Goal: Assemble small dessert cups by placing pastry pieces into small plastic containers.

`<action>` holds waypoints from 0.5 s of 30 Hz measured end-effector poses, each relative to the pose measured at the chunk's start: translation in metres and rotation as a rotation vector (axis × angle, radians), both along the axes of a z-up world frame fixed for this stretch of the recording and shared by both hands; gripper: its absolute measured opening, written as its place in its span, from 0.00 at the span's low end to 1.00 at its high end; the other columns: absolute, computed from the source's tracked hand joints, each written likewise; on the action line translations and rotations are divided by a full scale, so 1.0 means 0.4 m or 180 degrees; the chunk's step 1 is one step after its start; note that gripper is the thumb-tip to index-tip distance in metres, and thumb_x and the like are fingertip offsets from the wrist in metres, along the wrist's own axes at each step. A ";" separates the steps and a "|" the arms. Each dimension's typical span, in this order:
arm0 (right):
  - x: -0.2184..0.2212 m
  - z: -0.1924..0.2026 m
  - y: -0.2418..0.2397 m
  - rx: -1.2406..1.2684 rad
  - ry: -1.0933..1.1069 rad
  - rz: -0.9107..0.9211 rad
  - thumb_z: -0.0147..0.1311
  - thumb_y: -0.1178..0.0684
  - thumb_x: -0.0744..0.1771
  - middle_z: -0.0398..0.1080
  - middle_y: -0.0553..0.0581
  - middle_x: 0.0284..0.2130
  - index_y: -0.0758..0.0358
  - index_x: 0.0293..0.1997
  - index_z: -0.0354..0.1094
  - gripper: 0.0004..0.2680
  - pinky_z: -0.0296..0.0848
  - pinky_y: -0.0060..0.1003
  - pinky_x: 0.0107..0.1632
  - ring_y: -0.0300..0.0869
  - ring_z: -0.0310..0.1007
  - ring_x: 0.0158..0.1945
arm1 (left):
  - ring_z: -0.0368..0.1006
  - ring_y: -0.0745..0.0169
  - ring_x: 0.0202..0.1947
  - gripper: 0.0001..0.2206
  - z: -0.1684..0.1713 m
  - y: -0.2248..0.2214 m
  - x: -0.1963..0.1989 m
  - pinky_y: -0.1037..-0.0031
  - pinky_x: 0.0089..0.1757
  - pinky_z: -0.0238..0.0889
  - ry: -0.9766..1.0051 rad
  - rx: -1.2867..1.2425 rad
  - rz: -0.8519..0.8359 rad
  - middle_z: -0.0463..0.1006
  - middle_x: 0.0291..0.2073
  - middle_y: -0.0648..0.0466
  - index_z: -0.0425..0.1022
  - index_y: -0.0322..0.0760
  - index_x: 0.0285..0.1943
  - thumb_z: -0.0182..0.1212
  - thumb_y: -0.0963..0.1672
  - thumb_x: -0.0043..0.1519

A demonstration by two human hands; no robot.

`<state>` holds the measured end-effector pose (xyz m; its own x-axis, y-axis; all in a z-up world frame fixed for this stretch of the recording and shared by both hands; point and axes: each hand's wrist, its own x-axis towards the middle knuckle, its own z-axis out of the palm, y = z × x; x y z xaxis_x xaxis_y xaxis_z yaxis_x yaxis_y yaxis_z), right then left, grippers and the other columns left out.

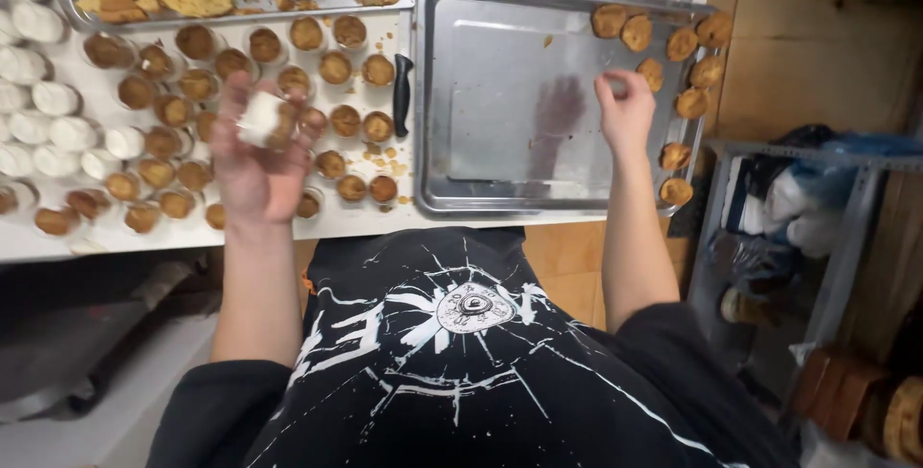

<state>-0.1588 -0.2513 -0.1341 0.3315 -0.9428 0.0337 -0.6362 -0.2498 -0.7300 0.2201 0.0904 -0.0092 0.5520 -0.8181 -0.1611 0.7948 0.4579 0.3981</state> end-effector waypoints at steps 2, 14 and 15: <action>0.002 -0.121 -0.112 -0.0292 0.0022 0.0071 0.67 0.51 0.67 0.74 0.63 0.46 0.68 0.50 0.73 0.12 0.77 0.37 0.43 0.48 0.78 0.44 | 0.76 0.51 0.55 0.23 0.034 -0.032 -0.080 0.56 0.55 0.73 -0.0612 0.0371 0.0021 0.76 0.51 0.51 0.70 0.39 0.63 0.75 0.44 0.62; 0.107 -0.228 -0.278 -0.0162 0.0200 -0.0479 0.76 0.52 0.58 0.73 0.59 0.35 0.69 0.47 0.67 0.22 0.73 0.40 0.43 0.46 0.73 0.38 | 0.73 0.57 0.61 0.30 0.042 -0.056 -0.343 0.68 0.62 0.67 -0.2551 0.1220 -0.0455 0.67 0.58 0.53 0.70 0.31 0.63 0.76 0.35 0.50; 0.104 -0.251 -0.290 0.0134 0.0289 -0.0458 0.76 0.52 0.57 0.73 0.57 0.32 0.68 0.43 0.69 0.19 0.73 0.38 0.38 0.43 0.72 0.34 | 0.73 0.57 0.61 0.30 0.043 -0.058 -0.345 0.67 0.62 0.67 -0.2501 0.1187 -0.0477 0.66 0.59 0.52 0.70 0.30 0.63 0.77 0.35 0.50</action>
<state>-0.1171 -0.3673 -0.2347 0.1928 -0.9808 -0.0307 -0.7269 -0.1218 -0.6758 0.0820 0.0673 0.0078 0.5066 -0.8607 -0.0512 0.2698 0.1019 0.9575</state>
